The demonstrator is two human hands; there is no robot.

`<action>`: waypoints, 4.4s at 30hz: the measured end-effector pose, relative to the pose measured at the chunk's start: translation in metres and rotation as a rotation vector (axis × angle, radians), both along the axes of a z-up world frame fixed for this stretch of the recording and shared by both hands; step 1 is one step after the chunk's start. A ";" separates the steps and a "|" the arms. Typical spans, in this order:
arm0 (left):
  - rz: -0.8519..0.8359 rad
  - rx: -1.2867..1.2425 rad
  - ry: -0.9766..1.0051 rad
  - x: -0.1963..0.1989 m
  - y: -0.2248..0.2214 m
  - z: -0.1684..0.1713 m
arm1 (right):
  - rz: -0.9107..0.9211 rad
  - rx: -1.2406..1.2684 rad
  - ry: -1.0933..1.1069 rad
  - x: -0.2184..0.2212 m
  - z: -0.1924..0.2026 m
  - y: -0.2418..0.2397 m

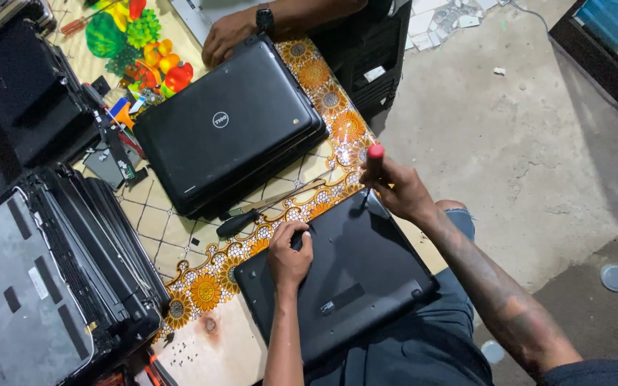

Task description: The person uses a red-handled screwdriver to remove screws from the bottom of a black laptop. They then lift the back cover to reveal the internal components, including the motherboard and fan. Finally, they use a wooden stick to point at various parts inside the laptop.

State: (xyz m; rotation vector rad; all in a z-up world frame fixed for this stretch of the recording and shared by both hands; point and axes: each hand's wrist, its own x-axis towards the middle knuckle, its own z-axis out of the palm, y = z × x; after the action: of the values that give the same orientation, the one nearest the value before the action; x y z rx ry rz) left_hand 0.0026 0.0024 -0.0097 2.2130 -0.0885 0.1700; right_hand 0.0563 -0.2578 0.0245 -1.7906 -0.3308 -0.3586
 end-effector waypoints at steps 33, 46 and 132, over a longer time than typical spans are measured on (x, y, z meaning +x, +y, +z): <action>-0.369 -0.316 -0.287 0.074 -0.117 0.121 | -0.009 -0.087 0.059 0.003 -0.015 -0.007; -0.410 -0.145 -0.345 0.069 -0.114 0.129 | -0.065 -0.022 0.049 0.000 -0.028 -0.007; 0.608 0.156 -0.048 -0.087 0.085 -0.005 | 0.180 0.358 0.235 -0.052 -0.001 0.191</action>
State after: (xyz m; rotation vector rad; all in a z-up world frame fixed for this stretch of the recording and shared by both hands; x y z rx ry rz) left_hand -0.0841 0.0875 -0.0144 2.3305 0.5677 0.5646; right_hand 0.0047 -0.0671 0.0235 -1.4214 -0.2414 -0.0707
